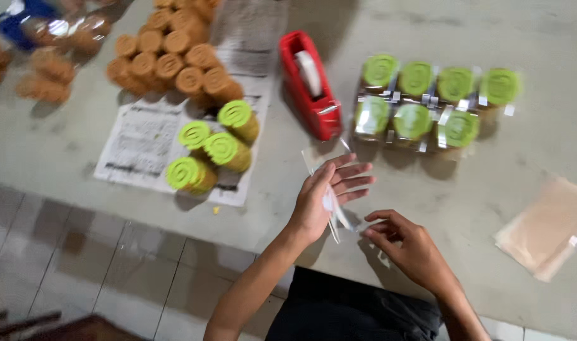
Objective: The person wraps individual green roll cake slices in clear plastic film and secures them with tape using a dispenser.
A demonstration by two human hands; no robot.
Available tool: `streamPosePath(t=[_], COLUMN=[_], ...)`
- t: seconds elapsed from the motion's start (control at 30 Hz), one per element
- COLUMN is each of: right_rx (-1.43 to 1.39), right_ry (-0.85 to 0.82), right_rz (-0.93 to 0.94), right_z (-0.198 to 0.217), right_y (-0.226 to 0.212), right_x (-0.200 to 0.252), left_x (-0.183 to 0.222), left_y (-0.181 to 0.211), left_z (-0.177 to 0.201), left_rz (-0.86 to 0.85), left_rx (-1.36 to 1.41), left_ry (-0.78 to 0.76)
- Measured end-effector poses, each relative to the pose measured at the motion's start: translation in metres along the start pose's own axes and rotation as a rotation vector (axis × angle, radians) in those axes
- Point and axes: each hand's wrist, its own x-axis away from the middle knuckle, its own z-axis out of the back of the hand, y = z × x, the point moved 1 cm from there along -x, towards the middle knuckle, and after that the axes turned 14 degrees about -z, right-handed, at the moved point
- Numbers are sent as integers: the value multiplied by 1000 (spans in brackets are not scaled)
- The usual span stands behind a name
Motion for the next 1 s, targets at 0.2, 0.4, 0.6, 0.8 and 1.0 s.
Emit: streamPosePath(t=[0.2,0.4,0.6,0.8,1.0], right_rx=[290,359,436,612,969], right_ry=[-42,-101,-148,-155,-246], right_rz=[52,329,592,922,1009], right_z=[-20,-68,-136,-202,-246], right_y=[-40,-106,-182,-240,-282], right_x=[-9,-21,-43,-86,-84], left_x=[62,123,162,183,185], left_y=[40,50,84,100,122], left_z=[53,116,145,181,186], left_rz=[-71,-137,-183,-226,-197], left_rx=[31,91,88,63,85], left_ry=[315,449,597,671,724])
